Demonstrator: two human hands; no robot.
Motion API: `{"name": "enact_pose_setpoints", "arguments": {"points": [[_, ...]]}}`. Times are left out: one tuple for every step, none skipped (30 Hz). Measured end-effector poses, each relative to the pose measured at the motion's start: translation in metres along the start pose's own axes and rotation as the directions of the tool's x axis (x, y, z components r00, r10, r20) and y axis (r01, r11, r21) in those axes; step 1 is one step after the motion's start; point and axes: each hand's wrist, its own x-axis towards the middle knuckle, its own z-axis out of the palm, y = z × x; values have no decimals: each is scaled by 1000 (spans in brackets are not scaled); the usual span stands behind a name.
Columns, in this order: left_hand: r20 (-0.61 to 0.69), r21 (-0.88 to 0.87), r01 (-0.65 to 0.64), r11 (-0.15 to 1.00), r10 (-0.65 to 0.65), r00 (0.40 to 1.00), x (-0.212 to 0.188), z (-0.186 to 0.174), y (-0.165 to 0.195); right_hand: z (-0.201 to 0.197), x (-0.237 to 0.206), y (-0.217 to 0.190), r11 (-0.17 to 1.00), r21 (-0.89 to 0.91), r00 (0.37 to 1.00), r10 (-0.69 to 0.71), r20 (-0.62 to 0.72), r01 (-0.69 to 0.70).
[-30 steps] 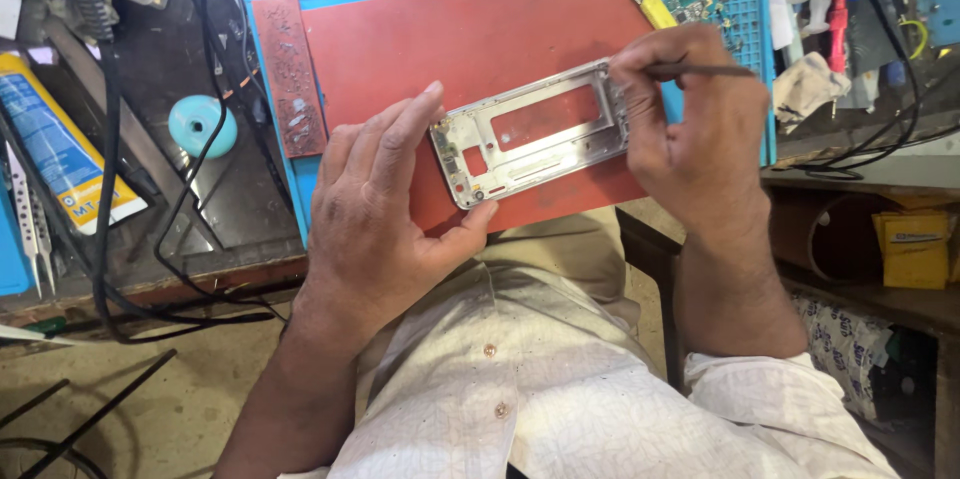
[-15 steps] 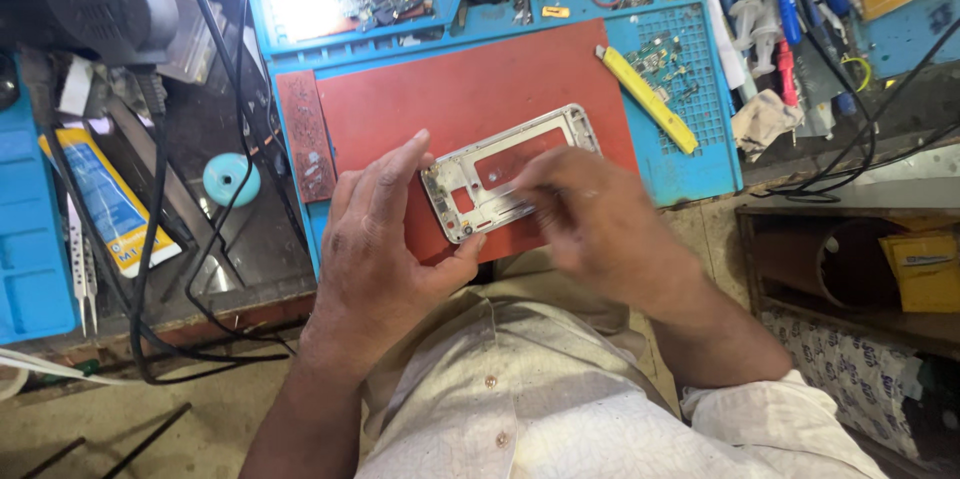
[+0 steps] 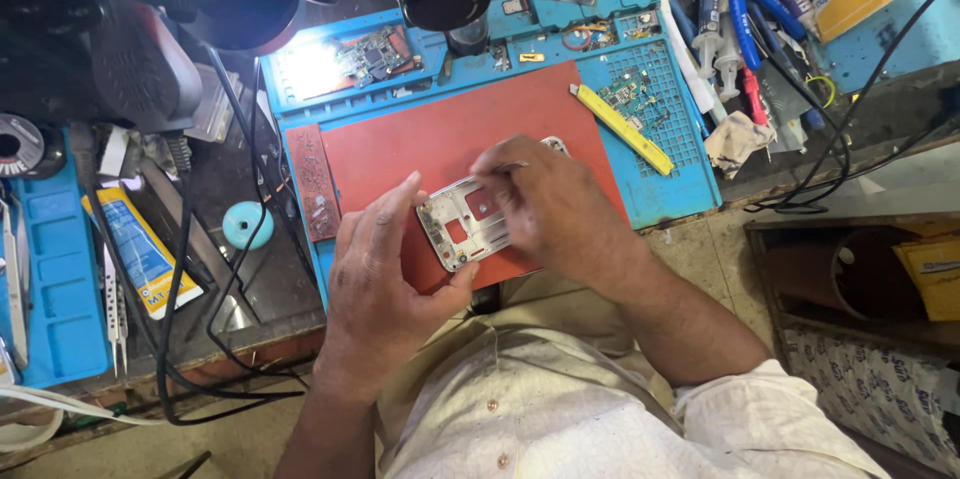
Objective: The person holds a white smartphone frame and uses a metal pick to scrape and clean residue from the inner edges and corners. They rotate the frame to access different areas and continue scraping along the perimeter.
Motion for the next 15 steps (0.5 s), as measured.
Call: {"name": "enact_pose_setpoints", "arguments": {"points": [[-3,5,-4,1000,4,1000,1,0,0,-5,-2,5,1000,-24,1000,7,-23,-7],[-6,9,-7,1000,8,1000,1,1,1,-11,-3,9,999,-48,999,14,-46,-16],[-9,13,-10,1000,11,1000,2,1,1,-17,-5,13,995,-85,997,52,-62,-57],[-8,17,-7,1000,7,1000,2,2,1,-24,-6,17,988,-121,993,90,-78,-99],[-6,21,-4,1000,4,1000,2,2,2,-31,-8,20,977,-156,987,128,-95,-142],[-5,25,-2,1000,2,1000,2,3,3,-36,-10,22,980,-134,987,133,-89,-144],[-7,28,-3,1000,3,1000,3,5,3,-42,-13,23,983,-112,987,137,-83,-146],[-9,31,-4,999,4,1000,3,6,4,-45,-15,24,985,-90,987,140,-77,-147],[-12,35,-5,999,5,1000,4,6,4,-47,-18,23,987,-116,993,101,-68,-109],[-13,36,-7,999,8,1000,4,7,5,-48,-23,21,987,-142,996,63,-58,-71],[-14,36,-9,999,10,1000,4,7,5,-49,-26,19,986,-166,999,24,-46,-32],[-17,37,-11,999,11,1000,3,6,5,-49,-29,15,985,-166,999,33,-28,-37],[-15,39,-8,999,9,1000,3,6,5,-49,-30,12,985,-165,999,40,-9,-41],[-13,42,-5,999,6,1000,3,7,5,-49,-29,8,985,-164,999,46,10,-44],[-9,42,-2,999,2,1000,2,7,6,-50,-28,4,988,-149,999,45,9,-44]]}}
